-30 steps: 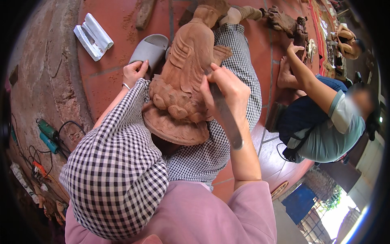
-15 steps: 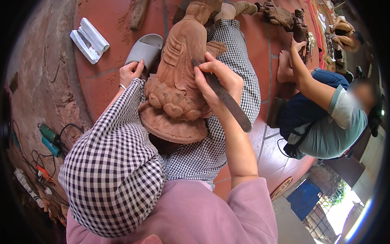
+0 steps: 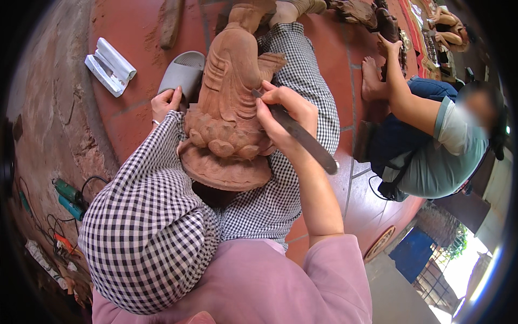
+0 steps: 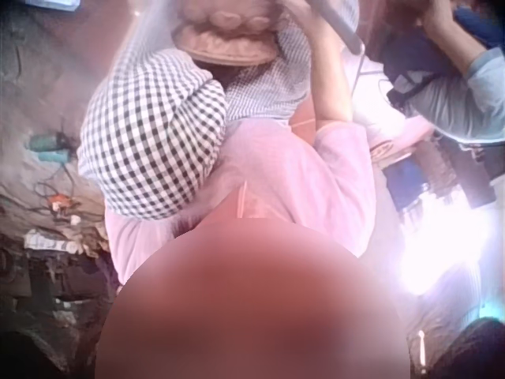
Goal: The person carves a wooden sculpture of a seated figure using a rotary power tool and a metal chisel. They hold the piece on their lap, switch between tools, and refine details on the figure's back and base.
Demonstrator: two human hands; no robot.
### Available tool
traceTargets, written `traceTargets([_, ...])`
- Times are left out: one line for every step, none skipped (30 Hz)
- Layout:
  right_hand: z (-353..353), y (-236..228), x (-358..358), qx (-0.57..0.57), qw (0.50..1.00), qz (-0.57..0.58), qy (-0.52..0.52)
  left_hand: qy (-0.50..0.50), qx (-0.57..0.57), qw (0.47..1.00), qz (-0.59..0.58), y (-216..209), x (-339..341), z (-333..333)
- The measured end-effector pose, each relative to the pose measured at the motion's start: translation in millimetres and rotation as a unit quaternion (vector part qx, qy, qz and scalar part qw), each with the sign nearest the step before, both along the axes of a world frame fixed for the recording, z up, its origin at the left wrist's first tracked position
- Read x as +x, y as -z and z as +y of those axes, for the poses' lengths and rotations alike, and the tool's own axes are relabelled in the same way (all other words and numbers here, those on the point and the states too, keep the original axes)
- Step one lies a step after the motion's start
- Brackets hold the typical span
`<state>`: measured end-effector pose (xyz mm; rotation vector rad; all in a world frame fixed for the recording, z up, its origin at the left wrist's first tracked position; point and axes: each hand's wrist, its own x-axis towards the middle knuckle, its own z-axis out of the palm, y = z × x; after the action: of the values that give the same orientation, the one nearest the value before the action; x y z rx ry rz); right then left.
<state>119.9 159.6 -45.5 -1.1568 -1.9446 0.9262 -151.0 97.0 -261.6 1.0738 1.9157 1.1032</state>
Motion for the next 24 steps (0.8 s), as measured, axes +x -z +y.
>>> traceTargets([1,-3,-4,0.007,1.000,-0.001,0.002,-0.001,-0.003,1.000,0.000,3,-1,0])
traceTargets([2,-7,-11,0.013,1.000,-0.002,0.005,0.003,0.001,1.000,0.009,5,-1,0])
traceTargets([2,-8,-14,0.020,1.000,-0.002,0.009,0.005,0.001,1.000,0.014,5,0,1])
traceTargets([2,-7,-13,0.005,0.999,-0.023,0.031,0.006,0.001,1.000,0.019,5,0,1])
traceTargets([1,-4,-9,-0.003,1.000,-0.007,0.028,0.008,0.001,1.000,0.023,4,0,1])
traceTargets([1,0,-4,-0.010,1.000,0.010,0.022,0.006,0.001,1.000,0.023,4,-1,2])
traceTargets([2,2,2,-0.016,0.999,0.027,0.016,0.004,0.002,1.000,0.024,3,-1,2])
traceTargets([0,-1,6,-0.018,1.000,-0.008,0.009,0.002,0.002,1.000,0.024,2,-2,2])
traceTargets([-1,0,10,-0.032,0.999,0.021,0.033,0.002,0.002,1.000,0.021,2,0,2])
traceTargets([-3,1,13,-0.045,0.996,0.050,0.056,0.009,0.000,0.999,0.032,1,0,2])
traceTargets([-4,2,16,-0.057,0.992,0.079,0.079,0.012,-0.001,1.000,0.029,0,1,3])
traceTargets([-5,0,17,-0.105,0.981,0.124,0.102,0.012,-0.003,1.000,0.028,-6,1,1])
traceTargets([-6,-3,19,-0.149,0.972,0.135,0.124,0.013,-0.006,1.000,0.027,-9,1,1])
traceTargets([-8,-4,22,-0.156,0.971,0.123,0.132,0.010,-0.010,0.999,0.035,-3,0,1])
traceTargets([-10,-4,24,-0.161,0.971,0.110,0.139,0.009,-0.008,0.999,0.033,-3,1,1])
traceTargets([-13,-4,24,-0.179,0.967,0.110,0.143,0.008,-0.006,0.999,0.031,-3,2,1])
traceTargets([-17,-4,24,-0.198,0.963,0.108,0.147,0.006,-0.004,1.000,0.028,-3,2,1])
traceTargets([-20,-3,24,-0.216,0.959,0.108,0.151,0.008,-0.006,1.000,0.026,-2,2,2])
traceTargets([-22,1,23,-0.183,0.965,0.116,0.144,0.010,-0.007,1.000,0.024,0,2,2])
traceTargets([-24,5,22,-0.150,0.971,0.124,0.137,0.012,-0.009,1.000,0.021,1,2,3])
traceTargets([-27,8,18,-0.120,0.976,0.132,0.128,0.011,-0.016,0.999,0.025,1,0,2])
traceTargets([-29,5,12,-0.105,0.981,0.114,0.118,0.010,-0.023,0.999,0.028,2,-1,1])
traceTargets([-29,4,6,-0.072,0.988,0.088,0.105,0.009,-0.030,0.999,0.032,3,-2,0])
traceTargets([-28,4,0,-0.026,0.994,0.047,0.093,0.010,-0.025,0.999,0.030,2,-3,0])
